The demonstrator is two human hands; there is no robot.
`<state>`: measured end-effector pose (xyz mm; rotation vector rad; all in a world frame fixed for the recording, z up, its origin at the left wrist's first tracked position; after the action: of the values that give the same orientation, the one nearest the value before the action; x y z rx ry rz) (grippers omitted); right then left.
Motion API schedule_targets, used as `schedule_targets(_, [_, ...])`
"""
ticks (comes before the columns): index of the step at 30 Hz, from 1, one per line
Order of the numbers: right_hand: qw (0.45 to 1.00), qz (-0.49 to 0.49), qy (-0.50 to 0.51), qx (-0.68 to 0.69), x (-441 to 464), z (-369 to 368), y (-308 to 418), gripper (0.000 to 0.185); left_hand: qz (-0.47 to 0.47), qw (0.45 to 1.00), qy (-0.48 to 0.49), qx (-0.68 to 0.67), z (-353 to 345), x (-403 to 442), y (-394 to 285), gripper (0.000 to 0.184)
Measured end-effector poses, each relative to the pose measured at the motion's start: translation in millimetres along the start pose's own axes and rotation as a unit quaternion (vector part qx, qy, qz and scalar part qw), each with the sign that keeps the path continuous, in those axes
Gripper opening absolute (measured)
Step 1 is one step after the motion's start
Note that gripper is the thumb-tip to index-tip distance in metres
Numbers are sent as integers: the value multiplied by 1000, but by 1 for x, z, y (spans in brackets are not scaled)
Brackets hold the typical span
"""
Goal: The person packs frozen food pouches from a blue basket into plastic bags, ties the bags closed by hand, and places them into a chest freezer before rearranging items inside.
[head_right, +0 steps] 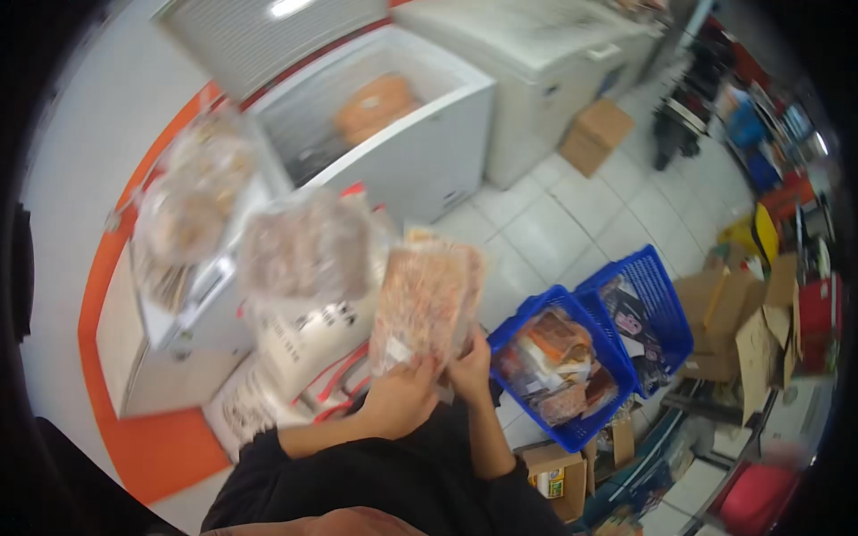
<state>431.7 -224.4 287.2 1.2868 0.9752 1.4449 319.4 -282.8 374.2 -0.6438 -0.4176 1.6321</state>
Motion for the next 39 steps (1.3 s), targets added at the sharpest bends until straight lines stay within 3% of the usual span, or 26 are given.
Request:
schedule_targets(2, [970,-133,145,141,-21,-39,-14,41,-109,990,77,46,29,-26,5,42])
schedule_targets(3, [967,-126,166,143,-29,-57,-5,41,-95,993,59,45,58,-29,9,42])
schedule_targets(5, [926,-96,202,306,-39,-91,35,30,-54,992,42,107,129,-44,9,41])
schedule_targets(6, [913,-125,243,303,-57,-102,-6,32,-48,993,28,101,138,-59,44,41])
schedule_targets(7, [912,-121,252,300,-64,-111,3,32,30,993,1,-113,142,-74,108,47])
schedule_targets(8, [884,-152,286,337,-73,-126,15,33,100,942,-23,-319,140,-87,174,54])
schedule_targets(9, [853,-183,321,369,-80,-138,24,35,162,842,-43,-513,131,-96,215,62])
schedule_targets(10, [853,-175,330,364,-78,-137,25,35,154,840,-52,-518,120,-103,217,62])
schedule_targets(12, [838,-197,384,332,-88,-137,24,40,159,724,-108,-663,99,-123,220,56])
schedule_targets(13, [839,-200,386,326,-92,-139,31,40,160,719,-107,-668,96,-128,228,56])
schedule_targets(16, [742,-382,321,447,-91,-162,56,46,141,709,-128,-679,107,-127,255,51])
schedule_targets(17, [744,-381,325,442,-89,-166,57,46,158,725,-129,-658,109,-125,259,49])
schedule_targets(19, [826,-267,432,245,-89,-177,55,47,172,738,-130,-640,115,-120,270,47])
schedule_targets(21, [836,-256,431,224,-77,-191,70,48,235,792,-110,-552,116,-104,277,50])
schedule_targets(22, [844,-247,429,208,-69,-197,78,49,233,790,-114,-556,114,-93,282,50])
schedule_targets(24, [849,-248,404,232,-48,-200,91,48,174,744,-119,-634,111,-62,290,59])
schedule_targets(26, [862,-265,363,234,-17,-199,97,47,96,677,-40,-729,126,-30,290,65])
schedule_targets(27, [871,-276,349,210,-1,-197,98,46,145,721,-93,-671,132,-13,299,58])
schedule_targets(29, [854,-299,348,246,27,-204,104,45,188,757,-142,-609,127,23,322,51])
schedule_targets(30, [834,-320,348,285,39,-211,108,44,125,919,-289,-236,132,42,330,46])
schedule_targets(31, [836,-318,349,281,51,-219,108,44,40,904,-384,182,131,56,324,41])
schedule_targets(32, [824,-329,364,283,61,-228,101,43,39,904,-387,179,133,66,329,41])
schedule_targets(37, [817,-320,426,220,96,-269,41,40,261,873,-385,145,167,102,394,30])
schedule_targets(39, [805,-318,462,194,92,-285,41,39,156,846,-499,-110,213,82,402,20])
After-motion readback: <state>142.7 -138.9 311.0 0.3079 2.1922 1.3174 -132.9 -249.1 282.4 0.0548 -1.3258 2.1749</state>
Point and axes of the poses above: each hand's wrist, its own x-axis towards the middle knuckle, its own z-axis out of the back of the hand, y = z × x, the point moved 4 cm from there along x, towards the middle knuckle, and after that the axes turned 8 degrees about z, right-handed, at the moved point
